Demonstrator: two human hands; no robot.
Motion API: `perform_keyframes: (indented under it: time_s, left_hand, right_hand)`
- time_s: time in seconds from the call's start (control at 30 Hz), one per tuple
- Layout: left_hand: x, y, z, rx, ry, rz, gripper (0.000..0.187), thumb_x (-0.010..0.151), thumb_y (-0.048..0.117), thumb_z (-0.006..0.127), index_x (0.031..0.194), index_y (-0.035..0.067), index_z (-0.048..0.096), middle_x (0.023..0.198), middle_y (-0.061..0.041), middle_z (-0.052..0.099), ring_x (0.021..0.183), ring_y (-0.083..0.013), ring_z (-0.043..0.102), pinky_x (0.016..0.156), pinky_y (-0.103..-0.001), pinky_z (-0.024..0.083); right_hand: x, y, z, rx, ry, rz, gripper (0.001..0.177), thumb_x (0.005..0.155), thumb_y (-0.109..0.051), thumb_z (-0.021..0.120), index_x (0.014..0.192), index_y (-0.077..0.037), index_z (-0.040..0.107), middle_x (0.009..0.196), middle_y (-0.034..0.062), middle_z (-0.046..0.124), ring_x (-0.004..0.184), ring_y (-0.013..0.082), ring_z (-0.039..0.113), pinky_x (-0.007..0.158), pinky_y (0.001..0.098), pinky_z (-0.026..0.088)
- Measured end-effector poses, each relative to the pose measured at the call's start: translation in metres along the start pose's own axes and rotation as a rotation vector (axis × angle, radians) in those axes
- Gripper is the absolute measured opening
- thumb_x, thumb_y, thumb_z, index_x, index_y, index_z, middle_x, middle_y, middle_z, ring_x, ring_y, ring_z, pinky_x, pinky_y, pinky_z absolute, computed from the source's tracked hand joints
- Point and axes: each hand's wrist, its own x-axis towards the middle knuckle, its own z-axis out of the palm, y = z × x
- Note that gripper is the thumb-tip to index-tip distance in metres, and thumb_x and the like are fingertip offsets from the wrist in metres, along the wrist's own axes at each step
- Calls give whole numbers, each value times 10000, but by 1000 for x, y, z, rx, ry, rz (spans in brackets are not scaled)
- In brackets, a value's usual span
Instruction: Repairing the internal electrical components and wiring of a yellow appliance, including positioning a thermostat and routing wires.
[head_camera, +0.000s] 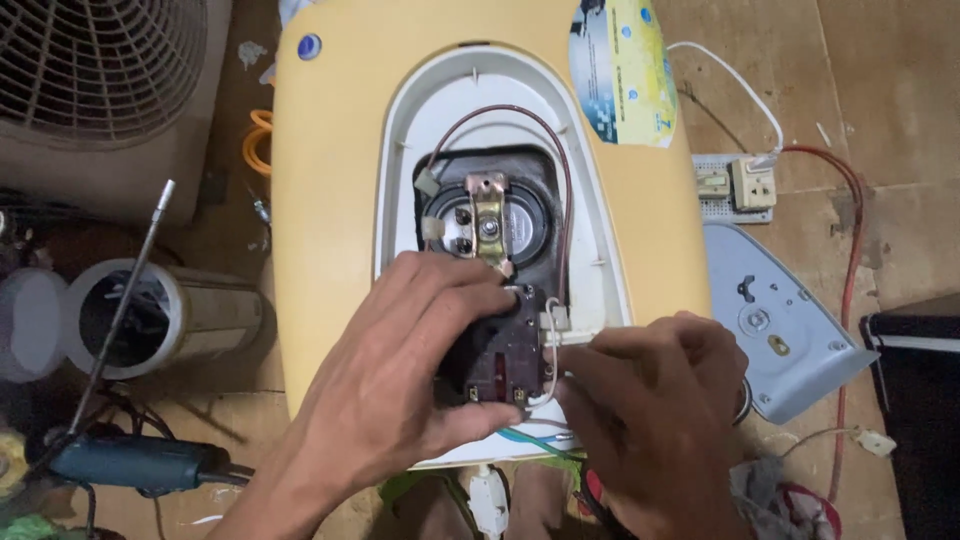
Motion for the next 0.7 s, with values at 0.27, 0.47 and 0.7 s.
perform_keyframes:
  time_s: [0.27,0.47,0.7]
  left_hand:
    - [-3,-2,1,37,-17,16,472,795,383,782,1043,35,584,1289,-154,601,1159,-344,554,1011,-480,450]
    - [-6,-1,0,41,-55,-37,508,784,410,776,1083,36,608,1339,-149,632,1229,-351,570,1046,-486,449]
    - [-2,2,0,38,-53,-54,637,774,433,766,1219,20,571,1320,-145,637,1190,-337,592,1027,-467,454]
  right_hand:
    - [2,3,6,-71,43,-41,237,729,-223,806,962,-258,780,1046,-74,642,926,207,505,969,463,350]
    - [-1,4,5,-61,1,-11,225,692,-246,814,915,-240,783,969,-33,608,929,230,487,968,497,322]
    - [-5,4,4,-106,-30,66,302,689,-300,820,987,-260,797,1027,-5,595,1044,290,473,1038,481,359]
